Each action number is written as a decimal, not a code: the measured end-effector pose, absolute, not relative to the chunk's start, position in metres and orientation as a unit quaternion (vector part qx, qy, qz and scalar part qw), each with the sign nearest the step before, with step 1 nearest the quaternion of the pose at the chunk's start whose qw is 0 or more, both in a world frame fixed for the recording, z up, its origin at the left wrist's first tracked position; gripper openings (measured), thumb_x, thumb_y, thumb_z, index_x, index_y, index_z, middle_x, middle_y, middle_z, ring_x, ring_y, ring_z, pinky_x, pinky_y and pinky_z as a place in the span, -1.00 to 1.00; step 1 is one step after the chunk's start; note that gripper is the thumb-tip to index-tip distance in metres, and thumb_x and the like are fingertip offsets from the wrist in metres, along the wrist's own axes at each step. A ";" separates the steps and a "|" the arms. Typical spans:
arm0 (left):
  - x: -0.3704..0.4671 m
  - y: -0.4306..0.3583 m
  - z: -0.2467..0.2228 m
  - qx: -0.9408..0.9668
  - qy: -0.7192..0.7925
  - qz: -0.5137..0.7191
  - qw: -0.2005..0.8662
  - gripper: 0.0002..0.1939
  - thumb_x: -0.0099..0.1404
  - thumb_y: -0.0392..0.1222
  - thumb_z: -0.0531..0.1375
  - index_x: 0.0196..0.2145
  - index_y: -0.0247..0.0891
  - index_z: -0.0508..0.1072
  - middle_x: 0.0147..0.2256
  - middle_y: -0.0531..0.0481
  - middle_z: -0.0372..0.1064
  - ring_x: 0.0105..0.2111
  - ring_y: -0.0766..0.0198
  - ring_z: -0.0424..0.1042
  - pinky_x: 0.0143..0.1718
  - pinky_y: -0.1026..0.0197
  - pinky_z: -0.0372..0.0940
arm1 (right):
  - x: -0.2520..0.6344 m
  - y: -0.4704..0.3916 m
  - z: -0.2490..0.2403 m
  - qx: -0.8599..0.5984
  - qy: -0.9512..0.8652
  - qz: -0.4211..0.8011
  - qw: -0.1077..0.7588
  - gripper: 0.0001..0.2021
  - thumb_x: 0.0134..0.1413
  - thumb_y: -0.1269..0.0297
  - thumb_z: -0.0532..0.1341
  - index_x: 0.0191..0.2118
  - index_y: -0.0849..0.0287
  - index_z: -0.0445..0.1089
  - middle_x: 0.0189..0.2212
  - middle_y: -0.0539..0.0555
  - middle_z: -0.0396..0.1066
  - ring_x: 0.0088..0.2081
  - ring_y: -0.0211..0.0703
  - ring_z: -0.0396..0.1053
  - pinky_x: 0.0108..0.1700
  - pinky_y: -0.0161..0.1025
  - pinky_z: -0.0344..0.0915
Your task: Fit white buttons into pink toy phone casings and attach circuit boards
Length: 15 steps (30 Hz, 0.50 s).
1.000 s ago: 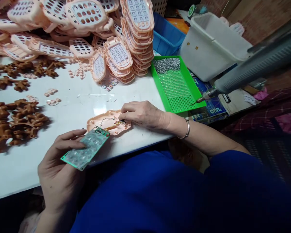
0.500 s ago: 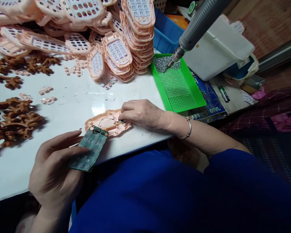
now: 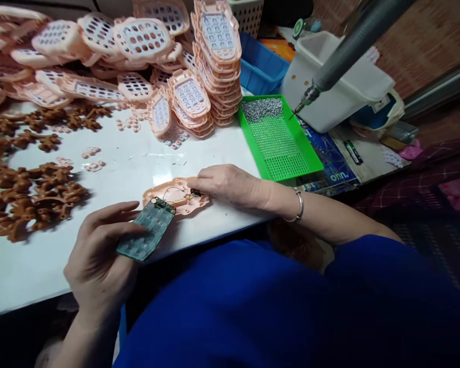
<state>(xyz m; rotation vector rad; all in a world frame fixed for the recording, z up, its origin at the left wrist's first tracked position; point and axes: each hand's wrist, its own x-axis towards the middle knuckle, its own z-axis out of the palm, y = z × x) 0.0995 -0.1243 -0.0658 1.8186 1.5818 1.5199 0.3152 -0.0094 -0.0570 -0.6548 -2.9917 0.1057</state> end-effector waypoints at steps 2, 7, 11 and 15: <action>0.099 -0.122 -0.063 0.633 0.547 0.526 0.151 -0.86 0.10 -0.39 0.28 -0.44 -0.16 0.46 -0.20 0.03 0.44 -0.24 0.34 0.44 -0.19 0.23 0.33 | 0.315 -0.015 -0.054 -0.212 -0.972 0.042 0.091 -0.69 0.34 0.42 -0.10 0.03 0.31 0.29 -0.31 0.10 0.33 -0.31 -0.25 0.27 -0.26 -0.29 0.24; 0.104 -0.116 -0.055 0.648 0.536 0.521 0.149 -0.86 0.13 -0.41 0.20 -0.42 -0.17 0.44 -0.24 0.03 0.42 -0.18 0.30 0.44 -0.15 0.20 0.32 | 0.296 -0.041 -0.052 -0.150 -0.957 0.082 0.236 -0.51 0.26 -0.01 0.04 0.07 0.33 0.23 -0.10 0.21 0.30 -0.05 -0.14 0.28 0.01 -0.21 0.29; 0.114 -0.112 -0.052 0.660 0.493 0.541 0.171 -0.77 0.12 -0.44 0.19 -0.29 -0.16 0.44 -0.21 0.01 0.40 -0.17 0.27 0.43 -0.17 0.20 0.34 | 0.284 -0.054 -0.061 -0.179 -0.940 0.078 0.279 -0.65 0.29 0.20 0.03 0.03 0.36 0.26 -0.11 0.23 0.30 -0.03 -0.14 0.28 0.05 -0.17 0.29; 0.123 -0.106 -0.055 0.598 0.475 0.590 0.261 -0.57 0.13 -0.42 0.23 -0.07 -0.09 0.32 -0.14 0.00 0.35 -0.31 0.33 0.43 -0.34 0.25 0.37 | 0.291 -0.052 -0.065 -0.218 -0.890 0.163 0.366 -0.76 0.23 0.44 0.00 -0.08 0.30 0.35 -0.23 0.14 0.33 -0.15 -0.25 0.32 -0.09 -0.29 0.34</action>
